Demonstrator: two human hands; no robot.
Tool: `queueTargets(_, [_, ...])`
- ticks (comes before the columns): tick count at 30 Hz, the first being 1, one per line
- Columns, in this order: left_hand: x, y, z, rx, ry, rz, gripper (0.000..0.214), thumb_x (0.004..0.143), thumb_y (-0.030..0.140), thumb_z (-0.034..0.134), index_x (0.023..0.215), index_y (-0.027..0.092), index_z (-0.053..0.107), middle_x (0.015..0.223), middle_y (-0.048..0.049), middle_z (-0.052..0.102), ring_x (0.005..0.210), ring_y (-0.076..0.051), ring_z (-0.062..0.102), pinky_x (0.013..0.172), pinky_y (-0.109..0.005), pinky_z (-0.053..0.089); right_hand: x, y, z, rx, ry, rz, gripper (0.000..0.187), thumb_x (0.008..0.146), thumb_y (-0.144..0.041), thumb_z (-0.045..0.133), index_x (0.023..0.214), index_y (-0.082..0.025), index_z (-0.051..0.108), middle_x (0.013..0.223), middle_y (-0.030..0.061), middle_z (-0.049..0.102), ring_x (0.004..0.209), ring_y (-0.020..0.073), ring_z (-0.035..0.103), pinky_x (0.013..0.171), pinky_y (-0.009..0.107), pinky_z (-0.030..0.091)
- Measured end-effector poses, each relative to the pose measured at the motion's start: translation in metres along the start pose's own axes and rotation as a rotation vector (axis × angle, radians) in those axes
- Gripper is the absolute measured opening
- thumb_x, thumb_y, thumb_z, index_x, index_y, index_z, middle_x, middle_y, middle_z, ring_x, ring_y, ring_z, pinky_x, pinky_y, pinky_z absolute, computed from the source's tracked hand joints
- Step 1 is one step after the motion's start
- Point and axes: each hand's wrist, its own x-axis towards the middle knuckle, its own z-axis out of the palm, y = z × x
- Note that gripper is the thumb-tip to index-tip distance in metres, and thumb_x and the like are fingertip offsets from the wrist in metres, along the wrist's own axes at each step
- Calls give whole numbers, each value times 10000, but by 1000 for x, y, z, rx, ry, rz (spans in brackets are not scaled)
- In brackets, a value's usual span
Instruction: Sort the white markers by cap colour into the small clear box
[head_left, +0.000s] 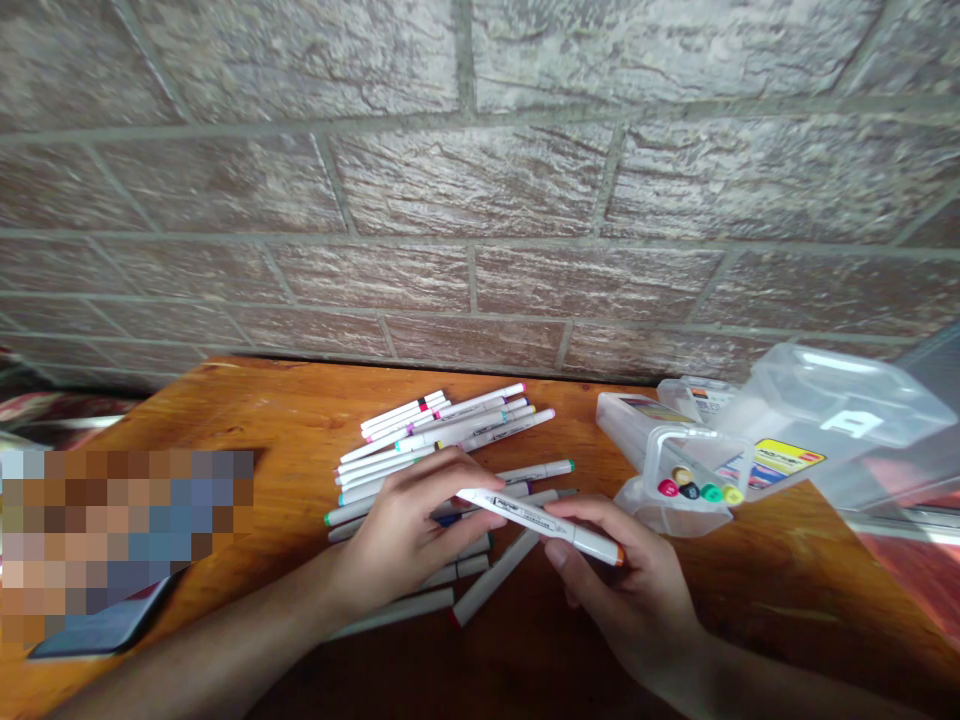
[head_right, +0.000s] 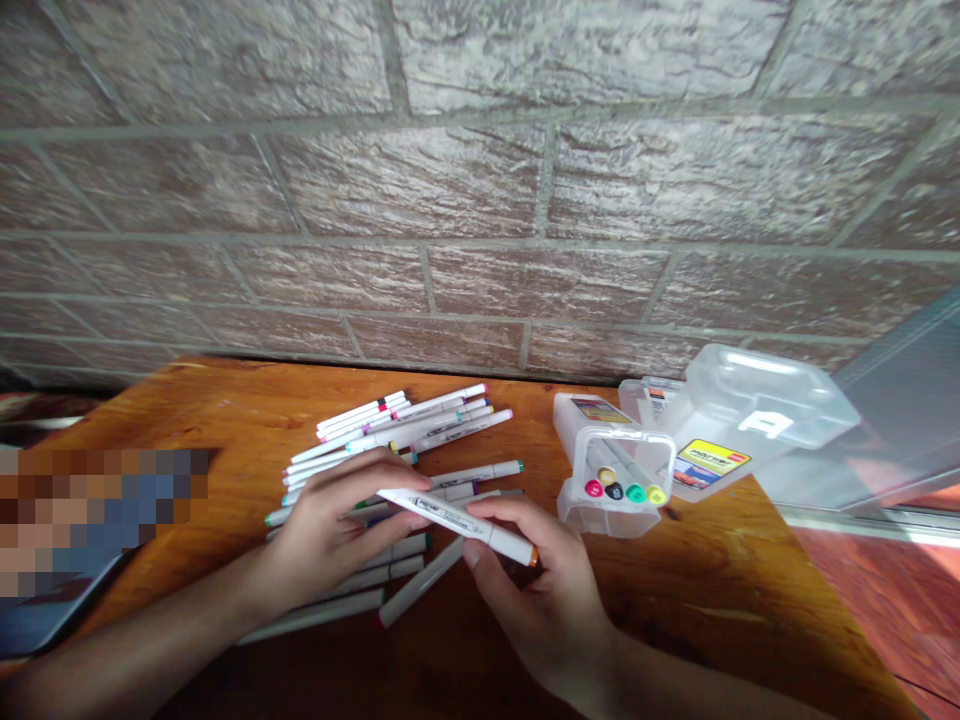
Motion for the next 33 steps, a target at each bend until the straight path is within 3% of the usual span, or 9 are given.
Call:
queueTargets(5, [-2, 0, 1, -59, 6, -71, 226, 916, 175, 779, 1133, 208, 723, 992, -46, 782, 880, -171, 760, 778, -243, 605, -2, 1, 1, 31, 2, 27, 179, 991, -314, 693, 1156, -257, 733, 996, 53, 770, 511, 112, 626, 447, 212, 521])
queueTargets(10, [-3, 1, 1, -54, 8, -191, 160, 910, 208, 784, 1064, 225, 744, 950, -16, 803, 834, -165, 768, 719, -210, 597, -1, 0, 1, 111, 27, -7, 167, 1019, -313, 664, 1172, -254, 695, 795, 13, 729, 518, 121, 617, 467, 210, 519])
queueTargets(14, [-3, -2, 1, -40, 62, -230, 172, 901, 205, 792, 1066, 230, 747, 962, -8, 807, 846, -161, 772, 752, -206, 601, 1, -3, -2, 93, 77, -95, 161, 1017, -252, 663, 1172, -261, 707, 907, 35, 754, 544, 106, 624, 488, 204, 544])
queueTargets(20, [-5, -2, -1, -81, 114, -160, 237, 890, 145, 801, 1099, 241, 745, 1012, -12, 781, 926, -153, 743, 842, -225, 578, 1, -7, -10, -53, 61, -260, 282, 978, -126, 675, 1206, -286, 715, 1018, 48, 777, 557, 118, 674, 500, 212, 576])
queueTargets(28, [-1, 3, -3, -120, 150, -75, 226, 887, 124, 802, 1089, 214, 751, 969, -42, 757, 891, -175, 716, 811, -276, 561, -1, -8, -16, -183, 82, -387, 350, 929, -68, 701, 1200, -290, 697, 1006, 50, 803, 550, 147, 717, 472, 231, 596])
queueTargets(33, [1, 6, -4, -163, 174, -73, 214, 892, 148, 802, 1087, 221, 754, 968, -41, 760, 867, -171, 717, 756, -253, 569, 9, -23, -25, -342, 141, -626, 410, 850, -19, 750, 1158, -289, 738, 893, 39, 829, 722, 225, 801, 653, 293, 670])
